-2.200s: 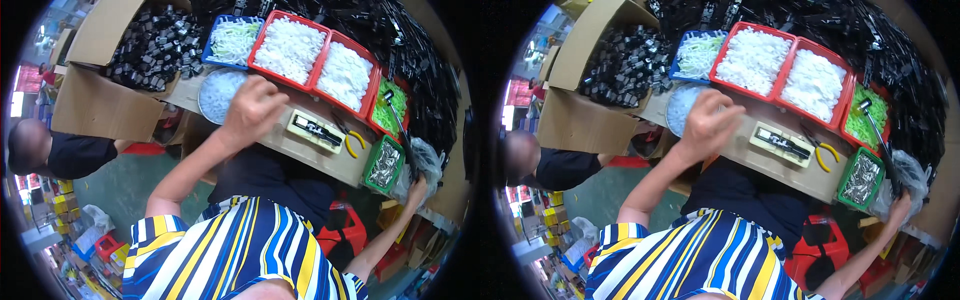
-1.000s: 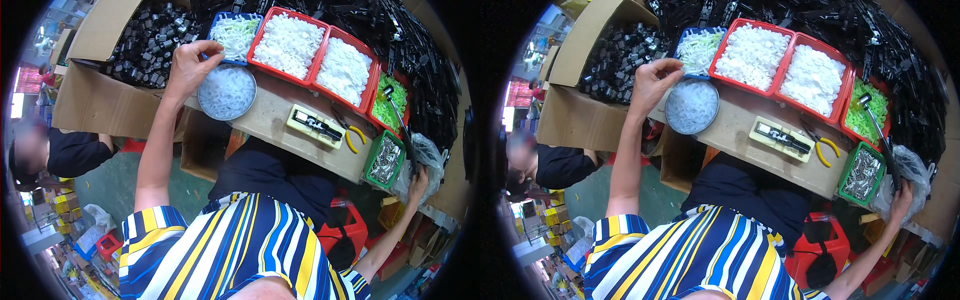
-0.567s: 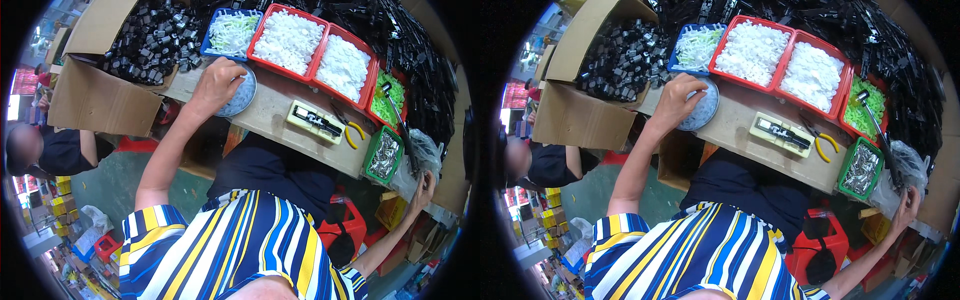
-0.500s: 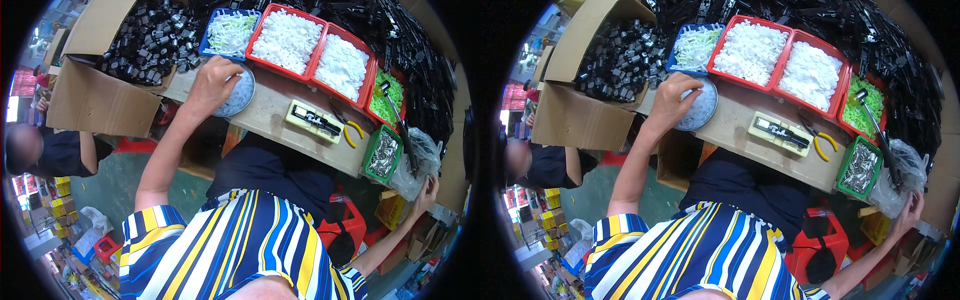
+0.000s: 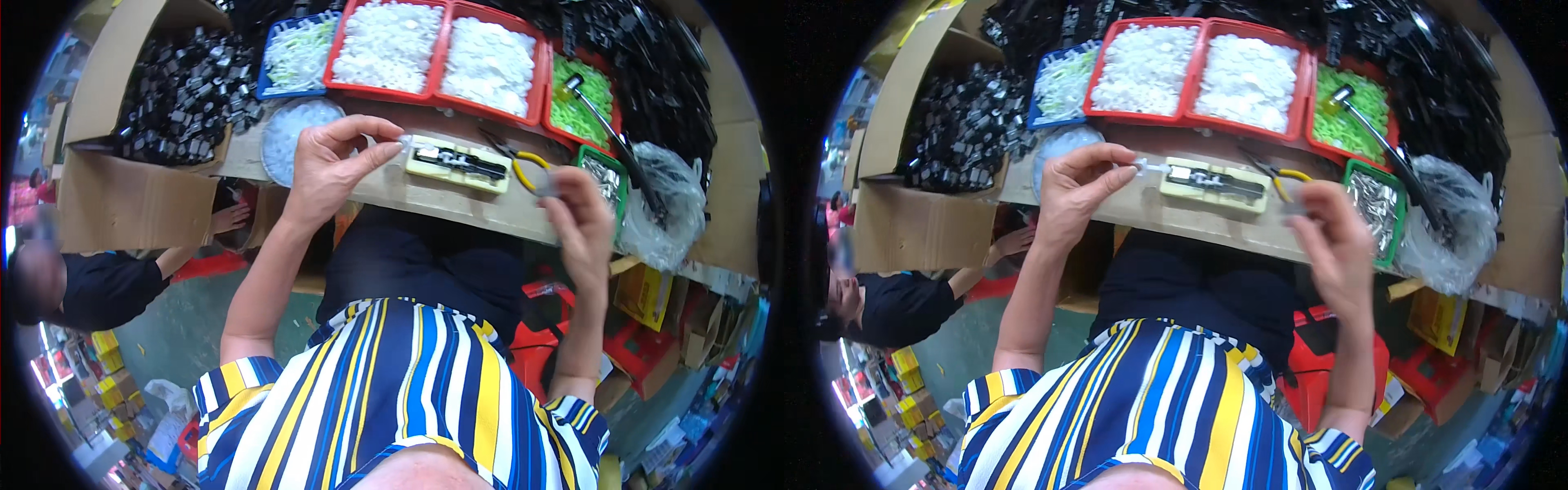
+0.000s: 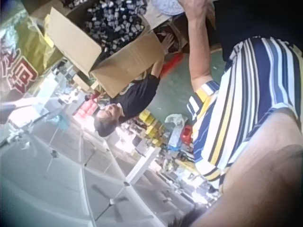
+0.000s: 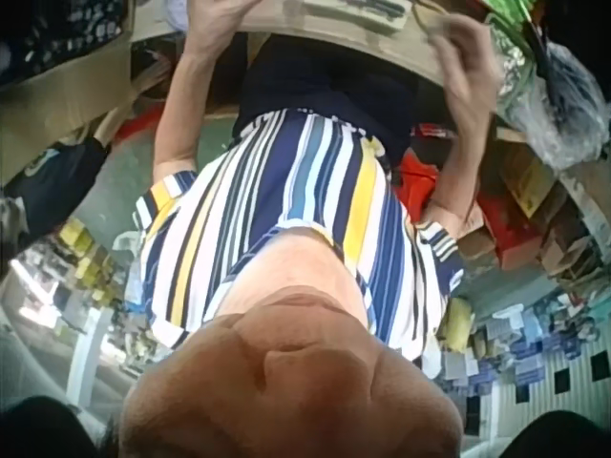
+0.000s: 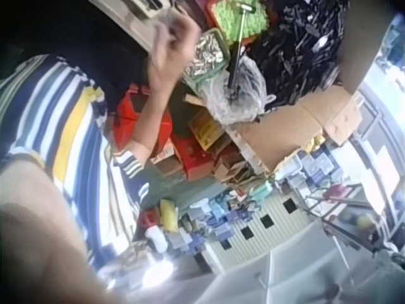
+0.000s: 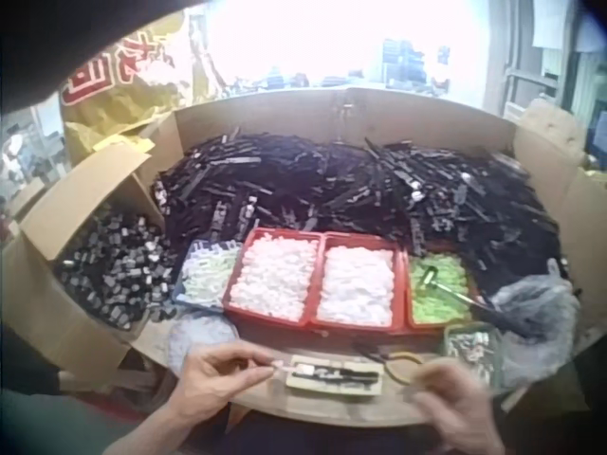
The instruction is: Assembling small plastic toy components using a jig and pliers in a factory workshop.
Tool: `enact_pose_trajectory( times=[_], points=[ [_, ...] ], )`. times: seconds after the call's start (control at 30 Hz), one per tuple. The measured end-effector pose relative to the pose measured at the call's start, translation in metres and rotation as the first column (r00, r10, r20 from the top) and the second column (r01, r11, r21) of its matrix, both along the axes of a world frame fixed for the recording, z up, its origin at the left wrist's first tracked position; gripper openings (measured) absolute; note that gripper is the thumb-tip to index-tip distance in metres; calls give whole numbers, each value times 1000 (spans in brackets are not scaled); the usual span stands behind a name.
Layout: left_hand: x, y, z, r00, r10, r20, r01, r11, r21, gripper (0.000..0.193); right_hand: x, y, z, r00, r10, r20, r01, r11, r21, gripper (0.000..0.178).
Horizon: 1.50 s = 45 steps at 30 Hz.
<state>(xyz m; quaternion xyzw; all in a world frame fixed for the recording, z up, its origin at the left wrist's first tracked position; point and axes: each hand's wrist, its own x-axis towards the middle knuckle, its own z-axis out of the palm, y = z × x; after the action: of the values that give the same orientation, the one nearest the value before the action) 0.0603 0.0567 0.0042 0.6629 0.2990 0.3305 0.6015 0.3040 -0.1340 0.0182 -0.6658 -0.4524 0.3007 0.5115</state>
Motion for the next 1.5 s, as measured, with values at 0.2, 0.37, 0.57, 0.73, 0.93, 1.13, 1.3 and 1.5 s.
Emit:
enact_pose_trajectory(
  times=[0.2,0.37,0.57,0.73,0.93,1.13,1.3,1.5],
  points=[
    [24,-20,-2,992,-126,-29,123,988,-89,19,-18,23,-18,940,183,-287,-203,978,-40,14],
    [34,-25,-16,991,-114,65,117,992,-51,16,-19,22,-30,911,89,-402,-74,996,52,13],
    [33,-22,-15,986,-166,-21,163,982,-100,18,-21,25,-31,903,110,-416,-105,994,35,13],
    [34,-21,-15,984,-181,-8,178,973,-144,16,-20,28,-32,894,124,-430,-120,992,39,13],
    [39,-25,-23,984,-177,-35,174,983,-64,17,-20,30,-32,936,129,-327,-126,992,28,12],
    [49,-24,-25,976,-167,-141,187,972,140,17,-12,29,-32,958,111,-263,-118,993,-9,10],
    [57,-19,-35,977,-9,-215,149,750,645,18,12,33,-41,979,91,-183,-112,988,-111,10],
    [61,-18,-43,958,-20,-285,216,705,676,21,20,41,-48,986,140,-95,-154,975,-162,10]
  ],
)
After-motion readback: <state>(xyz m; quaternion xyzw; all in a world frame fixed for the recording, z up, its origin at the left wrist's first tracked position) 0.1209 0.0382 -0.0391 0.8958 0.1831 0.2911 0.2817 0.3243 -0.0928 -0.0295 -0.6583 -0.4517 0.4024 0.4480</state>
